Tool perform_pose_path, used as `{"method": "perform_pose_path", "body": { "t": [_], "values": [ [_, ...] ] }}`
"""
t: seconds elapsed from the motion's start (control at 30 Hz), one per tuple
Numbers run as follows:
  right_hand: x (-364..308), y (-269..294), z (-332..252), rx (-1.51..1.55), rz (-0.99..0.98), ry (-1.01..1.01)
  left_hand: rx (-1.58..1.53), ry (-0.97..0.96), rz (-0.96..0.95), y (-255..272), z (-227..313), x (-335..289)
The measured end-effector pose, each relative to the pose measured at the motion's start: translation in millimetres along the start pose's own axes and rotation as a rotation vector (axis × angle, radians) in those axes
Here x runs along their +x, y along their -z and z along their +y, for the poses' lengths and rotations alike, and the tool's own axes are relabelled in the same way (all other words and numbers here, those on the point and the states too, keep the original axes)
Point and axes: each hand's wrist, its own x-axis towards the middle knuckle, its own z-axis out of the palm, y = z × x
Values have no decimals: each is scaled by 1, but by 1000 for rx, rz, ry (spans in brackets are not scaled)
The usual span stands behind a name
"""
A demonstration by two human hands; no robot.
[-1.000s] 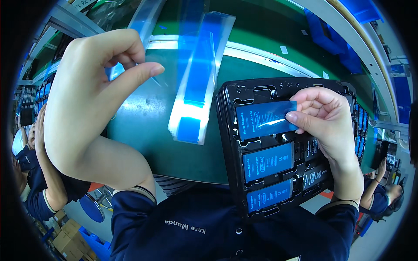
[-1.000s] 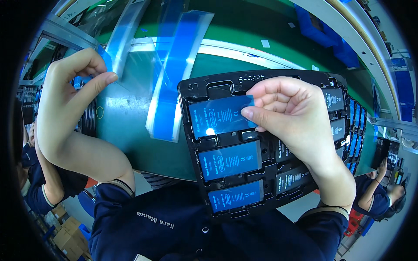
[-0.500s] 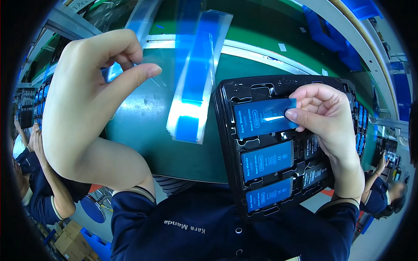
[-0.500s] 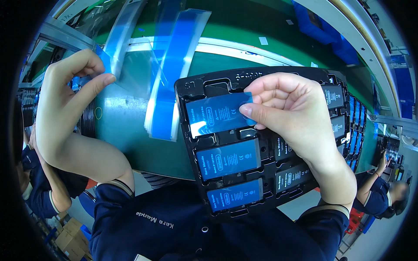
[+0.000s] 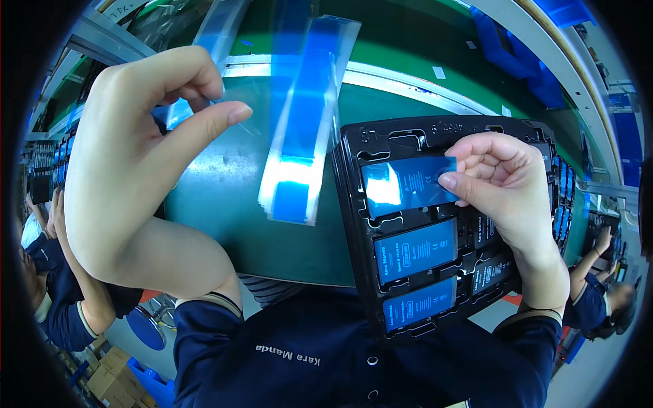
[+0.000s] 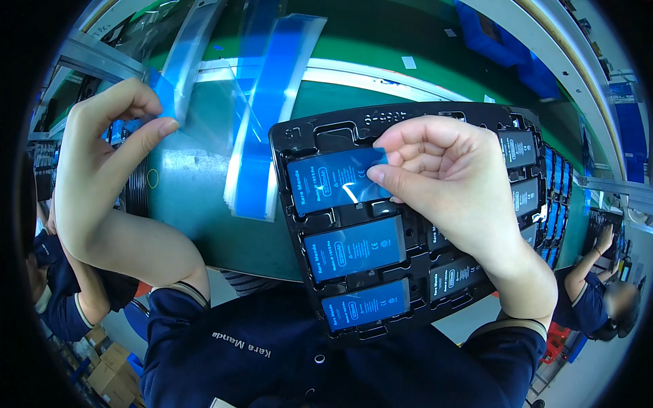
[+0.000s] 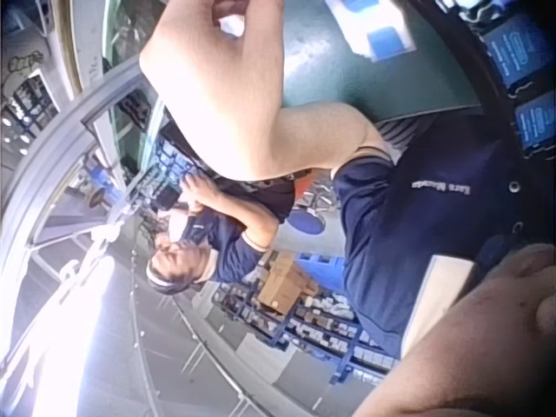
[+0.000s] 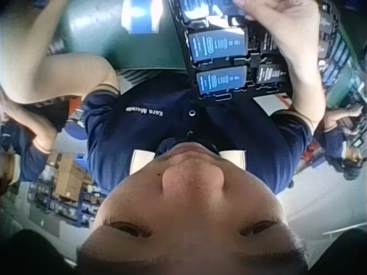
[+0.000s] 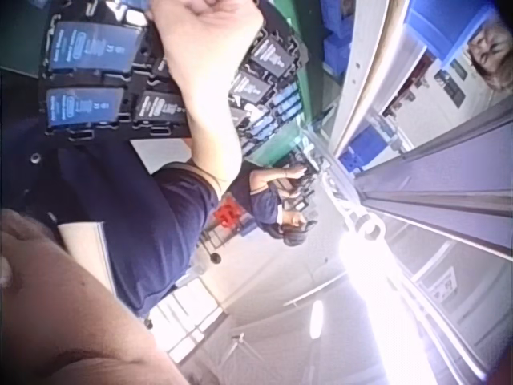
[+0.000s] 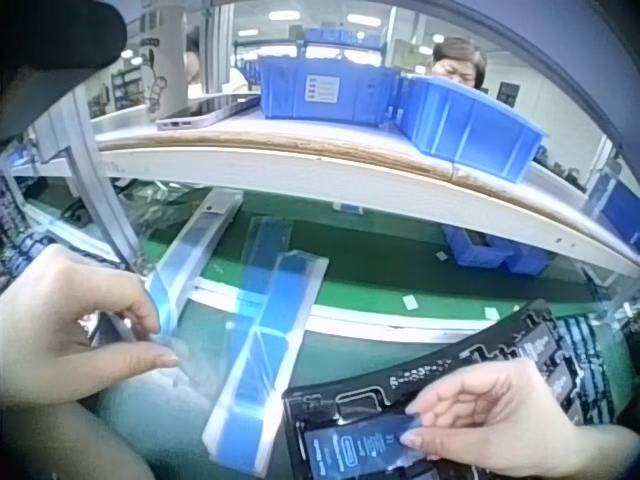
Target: The person applies blue protective film to black rectangular electronic components in a tray. They peel the backing from the film and carefully align and smooth it over each component, repeating the process for multiple units.
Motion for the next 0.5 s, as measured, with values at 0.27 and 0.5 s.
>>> {"method": "perform_pose_path", "body": {
  "t": [0.27,0.5],
  "values": [
    [-1,-4,-4,-344,34,283,-361,-316,353,-38,12,-5],
    [-5,-4,-7,-125,-190,440,-680,-739,-258,-40,11,28]
  ]
}}
